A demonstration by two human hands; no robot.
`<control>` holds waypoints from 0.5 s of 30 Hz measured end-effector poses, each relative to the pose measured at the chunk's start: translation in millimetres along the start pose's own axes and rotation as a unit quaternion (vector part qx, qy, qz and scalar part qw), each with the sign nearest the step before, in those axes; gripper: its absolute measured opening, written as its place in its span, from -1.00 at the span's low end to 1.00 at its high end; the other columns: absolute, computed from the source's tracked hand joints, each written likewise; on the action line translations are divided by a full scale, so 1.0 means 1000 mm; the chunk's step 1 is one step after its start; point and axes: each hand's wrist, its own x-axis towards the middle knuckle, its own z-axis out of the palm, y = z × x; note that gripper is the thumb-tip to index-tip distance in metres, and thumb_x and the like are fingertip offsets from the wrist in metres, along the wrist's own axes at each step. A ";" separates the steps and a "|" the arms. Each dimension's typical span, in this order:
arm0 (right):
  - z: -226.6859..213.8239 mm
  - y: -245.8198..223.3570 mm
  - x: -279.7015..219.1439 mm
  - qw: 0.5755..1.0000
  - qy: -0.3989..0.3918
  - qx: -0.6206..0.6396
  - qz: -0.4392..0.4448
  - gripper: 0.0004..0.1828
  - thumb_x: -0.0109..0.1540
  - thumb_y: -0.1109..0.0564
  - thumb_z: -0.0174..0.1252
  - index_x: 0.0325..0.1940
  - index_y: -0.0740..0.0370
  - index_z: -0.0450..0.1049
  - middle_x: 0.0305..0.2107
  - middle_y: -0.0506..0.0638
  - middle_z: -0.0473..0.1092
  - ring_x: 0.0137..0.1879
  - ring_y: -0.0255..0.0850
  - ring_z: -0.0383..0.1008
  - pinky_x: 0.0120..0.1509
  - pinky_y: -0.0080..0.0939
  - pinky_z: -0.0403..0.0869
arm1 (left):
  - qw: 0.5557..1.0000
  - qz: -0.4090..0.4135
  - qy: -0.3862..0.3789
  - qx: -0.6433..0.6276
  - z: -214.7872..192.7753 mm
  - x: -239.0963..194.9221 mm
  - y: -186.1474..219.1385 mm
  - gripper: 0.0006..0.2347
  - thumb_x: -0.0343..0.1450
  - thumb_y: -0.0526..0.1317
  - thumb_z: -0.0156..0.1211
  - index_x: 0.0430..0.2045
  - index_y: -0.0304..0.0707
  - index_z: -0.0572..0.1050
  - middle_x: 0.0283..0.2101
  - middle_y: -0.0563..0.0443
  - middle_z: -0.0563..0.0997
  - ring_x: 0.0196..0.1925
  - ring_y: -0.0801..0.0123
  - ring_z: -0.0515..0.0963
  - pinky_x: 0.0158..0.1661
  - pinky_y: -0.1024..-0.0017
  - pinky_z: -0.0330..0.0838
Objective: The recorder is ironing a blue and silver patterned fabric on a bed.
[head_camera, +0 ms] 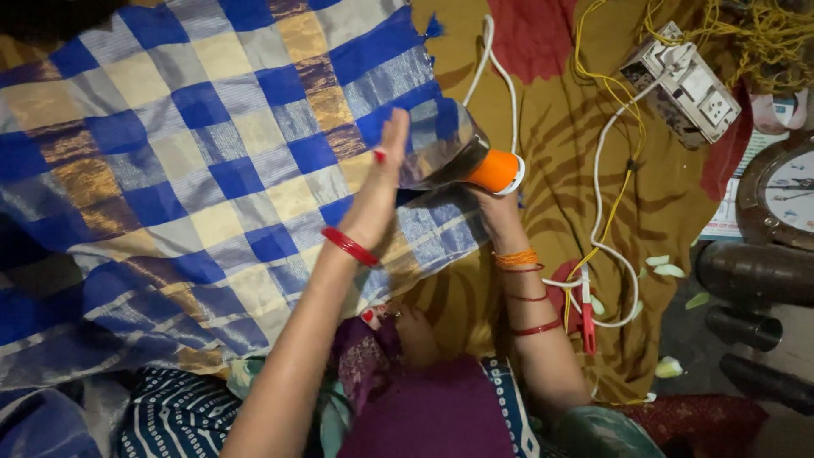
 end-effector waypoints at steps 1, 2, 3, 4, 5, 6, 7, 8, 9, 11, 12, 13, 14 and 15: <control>-0.002 0.004 0.000 1.000 -0.001 -0.004 -0.007 -0.52 0.14 0.47 0.28 0.13 0.33 0.45 -0.03 -0.02 0.51 0.08 -0.20 0.56 0.23 -0.19 0.54 | 1.000 0.008 0.007 -0.011 -0.005 0.002 -0.006 -0.01 0.27 0.55 -0.78 0.52 -0.16 -0.25 0.60 -0.15 -0.27 0.63 0.10 -0.32 0.48 0.16 -0.39; -0.003 0.003 0.000 1.000 -0.001 -0.004 -0.007 -0.52 0.14 0.47 0.28 0.13 0.33 0.45 -0.03 -0.02 0.51 0.08 -0.20 0.56 0.23 -0.19 0.54 | 1.000 0.008 0.007 -0.011 -0.005 0.001 -0.004 -0.01 0.27 0.55 -0.78 0.52 -0.16 -0.25 0.60 -0.15 -0.27 0.63 0.10 -0.32 0.48 0.16 -0.39; -0.004 0.002 -0.001 1.000 -0.003 -0.007 -0.010 -0.52 0.13 0.47 0.28 0.13 0.33 0.45 -0.03 -0.02 0.51 0.07 -0.19 0.56 0.22 -0.19 0.54 | 0.999 0.039 0.010 0.001 -0.005 0.000 -0.002 -0.04 0.31 0.53 -0.78 0.53 -0.18 -0.24 0.61 -0.17 -0.27 0.64 0.08 -0.31 0.50 0.16 -0.39; -0.002 0.000 0.001 1.000 -0.007 -0.009 -0.015 -0.51 0.12 0.47 0.28 0.13 0.33 0.45 -0.04 -0.02 0.51 0.07 -0.19 0.56 0.22 -0.19 0.54 | 0.997 0.071 0.015 0.014 -0.006 -0.001 0.001 -0.06 0.36 0.51 -0.79 0.54 -0.20 -0.22 0.62 -0.20 -0.26 0.65 0.06 -0.30 0.52 0.16 -0.39; 0.000 -0.001 0.002 1.000 -0.009 -0.006 -0.016 -0.51 0.12 0.47 0.28 0.13 0.33 0.45 -0.04 -0.02 0.51 0.07 -0.19 0.56 0.22 -0.19 0.54 | 0.997 0.072 0.017 0.017 -0.004 -0.001 -0.003 -0.06 0.36 0.51 -0.79 0.54 -0.20 -0.22 0.62 -0.20 -0.26 0.65 0.06 -0.30 0.52 0.16 -0.39; 0.002 -0.002 0.002 1.000 -0.011 -0.004 -0.016 -0.51 0.11 0.47 0.28 0.12 0.32 0.46 -0.04 -0.02 0.52 0.07 -0.19 0.57 0.22 -0.19 0.55 | 0.997 0.075 0.009 0.035 -0.001 0.000 -0.007 -0.08 0.38 0.49 -0.78 0.53 -0.20 -0.20 0.62 -0.20 -0.23 0.65 0.05 -0.28 0.52 0.16 -0.37; 0.004 -0.003 0.003 1.000 -0.012 -0.001 -0.015 -0.50 0.10 0.47 0.28 0.12 0.32 0.46 -0.04 -0.02 0.52 0.06 -0.19 0.57 0.21 -0.19 0.55 | 0.996 0.077 0.002 0.053 0.003 0.000 -0.012 -0.11 0.40 0.47 -0.78 0.53 -0.20 -0.17 0.61 -0.20 -0.20 0.65 0.05 -0.25 0.52 0.17 -0.35; 0.002 0.001 0.004 1.000 -0.010 -0.002 -0.015 -0.50 0.10 0.47 0.28 0.12 0.32 0.46 -0.04 -0.02 0.52 0.06 -0.19 0.57 0.21 -0.19 0.55 | 0.996 0.077 0.000 0.052 0.003 0.001 -0.015 -0.11 0.40 0.47 -0.78 0.53 -0.20 -0.17 0.61 -0.20 -0.20 0.65 0.05 -0.25 0.52 0.17 -0.35; 0.000 0.006 0.005 1.000 -0.008 -0.004 -0.015 -0.50 0.10 0.46 0.29 0.12 0.32 0.46 -0.04 -0.02 0.52 0.06 -0.19 0.57 0.21 -0.19 0.55 | 0.995 0.082 -0.006 0.062 0.005 0.003 -0.018 -0.12 0.42 0.46 -0.79 0.52 -0.20 -0.15 0.61 -0.21 -0.17 0.66 0.04 -0.23 0.52 0.17 -0.35; -0.004 0.009 0.003 1.000 -0.001 -0.009 -0.012 -0.50 0.10 0.46 0.29 0.12 0.31 0.46 -0.05 -0.02 0.52 0.06 -0.19 0.57 0.21 -0.19 0.55 | 0.994 0.086 -0.016 0.070 0.009 0.003 -0.024 -0.13 0.43 0.45 -0.80 0.52 -0.21 -0.13 0.61 -0.22 -0.14 0.66 0.03 -0.21 0.53 0.17 -0.34; -0.003 0.008 0.002 1.000 0.002 -0.008 -0.012 -0.50 0.11 0.46 0.30 0.12 0.31 0.46 -0.05 -0.03 0.51 0.06 -0.19 0.56 0.21 -0.19 0.55 | 0.993 0.083 -0.023 0.081 0.010 0.003 -0.026 -0.14 0.43 0.44 -0.81 0.52 -0.19 -0.09 0.61 -0.21 -0.13 0.66 0.03 -0.21 0.52 0.17 -0.34; -0.002 0.007 0.001 1.000 0.004 -0.007 -0.011 -0.50 0.11 0.45 0.31 0.12 0.30 0.45 -0.05 -0.03 0.51 0.07 -0.20 0.56 0.21 -0.19 0.55 | 0.992 0.080 -0.030 0.092 0.010 0.003 -0.028 -0.14 0.43 0.43 -0.83 0.51 -0.17 -0.05 0.61 -0.21 -0.11 0.66 0.03 -0.21 0.52 0.17 -0.34; -0.001 0.006 0.001 1.000 0.004 -0.006 -0.011 -0.50 0.11 0.45 0.31 0.12 0.30 0.45 -0.05 -0.03 0.51 0.07 -0.20 0.56 0.21 -0.19 0.55 | 0.992 0.080 -0.030 0.093 0.010 0.002 -0.026 -0.14 0.43 0.43 -0.83 0.51 -0.17 -0.05 0.61 -0.21 -0.11 0.66 0.03 -0.21 0.52 0.17 -0.34; -0.001 0.005 0.001 1.000 0.000 -0.001 -0.013 -0.50 0.12 0.45 0.31 0.13 0.30 0.45 -0.04 -0.04 0.51 0.07 -0.20 0.56 0.21 -0.20 0.54 | 0.992 0.077 -0.033 0.098 0.009 0.000 -0.024 -0.14 0.42 0.43 -0.84 0.51 -0.16 -0.05 0.61 -0.20 -0.11 0.65 0.03 -0.21 0.51 0.16 -0.35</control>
